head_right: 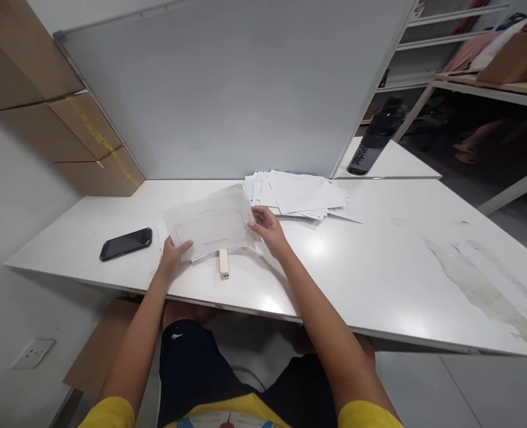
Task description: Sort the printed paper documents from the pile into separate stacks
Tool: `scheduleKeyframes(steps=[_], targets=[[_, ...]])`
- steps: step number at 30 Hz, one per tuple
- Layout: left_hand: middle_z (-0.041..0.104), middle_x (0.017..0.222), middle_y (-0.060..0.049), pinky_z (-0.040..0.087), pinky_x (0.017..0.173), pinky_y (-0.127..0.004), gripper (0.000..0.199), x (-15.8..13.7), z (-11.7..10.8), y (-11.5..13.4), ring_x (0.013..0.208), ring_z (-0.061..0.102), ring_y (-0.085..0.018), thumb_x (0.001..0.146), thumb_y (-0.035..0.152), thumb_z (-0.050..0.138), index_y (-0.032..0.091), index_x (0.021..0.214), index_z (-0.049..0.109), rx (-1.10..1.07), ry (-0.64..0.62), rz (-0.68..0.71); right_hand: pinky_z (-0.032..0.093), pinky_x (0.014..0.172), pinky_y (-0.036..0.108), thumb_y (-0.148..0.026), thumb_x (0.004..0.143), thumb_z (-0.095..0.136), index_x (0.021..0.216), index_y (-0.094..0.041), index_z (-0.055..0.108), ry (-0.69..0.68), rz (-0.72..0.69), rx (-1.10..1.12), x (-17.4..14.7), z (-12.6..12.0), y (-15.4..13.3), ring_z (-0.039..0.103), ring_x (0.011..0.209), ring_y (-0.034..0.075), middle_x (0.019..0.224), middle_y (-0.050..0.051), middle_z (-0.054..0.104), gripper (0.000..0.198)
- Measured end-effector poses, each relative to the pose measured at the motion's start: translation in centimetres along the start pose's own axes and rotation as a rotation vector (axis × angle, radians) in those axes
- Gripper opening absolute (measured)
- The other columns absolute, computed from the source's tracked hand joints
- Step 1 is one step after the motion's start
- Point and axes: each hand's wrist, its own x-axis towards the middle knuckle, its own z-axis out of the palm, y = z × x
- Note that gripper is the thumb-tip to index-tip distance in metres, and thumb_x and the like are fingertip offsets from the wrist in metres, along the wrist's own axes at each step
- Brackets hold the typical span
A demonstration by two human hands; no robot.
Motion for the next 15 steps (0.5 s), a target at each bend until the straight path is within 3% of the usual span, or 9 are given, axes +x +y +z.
scheduleKeyframes(steps=[5, 10, 15], targets=[[0.072, 0.115, -0.016, 0.052, 0.101, -0.051, 0.067, 0.1, 0.1, -0.2, 0.114, 0.066, -0.034, 0.063, 0.047, 0.085, 0.014, 0.117, 0.064, 0.05, 0.001, 0.02, 0.049, 0.092, 0.041, -0.044, 0.068, 0.078, 0.106, -0.025, 0.062, -0.003, 0.075, -0.031, -0.2, 0.9, 0.1, 0.06, 0.105, 0.026, 0.11, 0.005, 0.068, 0.045], [0.073, 0.105, -0.013, 0.051, 0.103, -0.051, 0.062, 0.1, 0.2, 0.0, 0.111, 0.067, -0.032, 0.066, 0.047, 0.083, 0.018, 0.117, 0.063, 0.135, 0.033, 0.148, 0.048, 0.086, 0.036, -0.04, 0.066, 0.077, 0.093, -0.025, 0.06, 0.091, 0.013, 0.027, 0.0, 1.7, 0.5, 0.06, 0.097, 0.023, 0.097, 0.002, 0.066, 0.035], [0.071, 0.103, -0.013, 0.052, 0.101, -0.049, 0.055, 0.4, 0.2, -1.5, 0.107, 0.067, -0.03, 0.072, 0.052, 0.077, 0.016, 0.112, 0.063, 0.212, 0.162, 0.283, 0.048, 0.077, 0.032, -0.039, 0.074, 0.072, 0.09, -0.025, 0.057, 0.099, -0.083, 0.017, -0.2, 1.7, 0.2, 0.058, 0.084, 0.019, 0.086, 0.0, 0.062, 0.025]])
